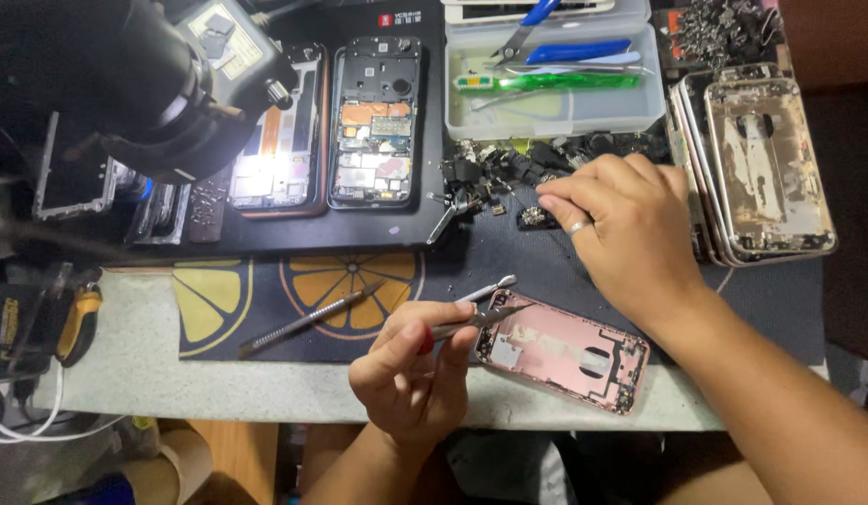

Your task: The person disassembles a pink smartphone using a precision knife, tweezers, and a screwdriver. They remove small internal components and place them on the work mat. The person continues to pry and unscrew parts of the phone's frame.

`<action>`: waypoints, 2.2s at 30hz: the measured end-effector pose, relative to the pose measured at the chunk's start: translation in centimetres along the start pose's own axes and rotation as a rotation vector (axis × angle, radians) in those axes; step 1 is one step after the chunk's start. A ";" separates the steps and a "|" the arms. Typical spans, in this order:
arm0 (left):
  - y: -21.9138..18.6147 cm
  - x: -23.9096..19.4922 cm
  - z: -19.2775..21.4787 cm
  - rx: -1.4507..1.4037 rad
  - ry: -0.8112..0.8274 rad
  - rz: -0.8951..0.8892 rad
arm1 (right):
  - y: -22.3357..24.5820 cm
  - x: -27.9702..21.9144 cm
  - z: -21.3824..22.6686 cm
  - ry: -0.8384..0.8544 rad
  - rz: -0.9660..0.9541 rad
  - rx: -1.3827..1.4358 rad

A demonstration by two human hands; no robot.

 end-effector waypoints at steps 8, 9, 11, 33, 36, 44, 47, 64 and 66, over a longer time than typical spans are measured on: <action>0.1 0.1 -0.1 -0.013 -0.008 0.001 | 0.2 -0.5 -1.0 0.013 0.027 -0.005; 0.0 0.0 -0.1 0.004 -0.007 -0.002 | 0.4 -0.4 -1.0 0.007 0.037 -0.008; 0.0 0.0 -0.2 0.008 -0.010 0.000 | 0.5 -0.2 -0.6 0.004 0.039 -0.004; -0.1 0.4 -0.3 0.010 -0.009 -0.008 | -1.6 1.3 0.5 0.018 0.094 -0.253; 0.0 0.4 -0.4 0.002 -0.026 -0.013 | -2.6 1.3 0.0 0.024 0.073 -0.260; 0.2 0.1 -0.2 0.005 -0.021 -0.006 | -2.0 1.2 6.0 0.052 -0.116 -0.101; 0.2 0.0 0.0 -0.010 -0.016 0.001 | 0.0 -1.4 8.5 0.174 -0.038 0.001; 0.1 -0.3 0.0 0.001 -0.043 0.022 | 3.3 -10.9 3.0 0.762 0.007 0.165; -0.6 -0.4 0.0 0.057 -0.003 -0.007 | 2.8 -11.2 3.6 0.721 -0.035 0.316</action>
Point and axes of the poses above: each hand's wrist, its own x-axis towards the middle knuckle, its own z-axis out of the back of the hand, y = z × x, the point moved 2 cm from there along x, towards the middle knuckle, and after that the axes turned 8 degrees about z, right-handed, at the moved point
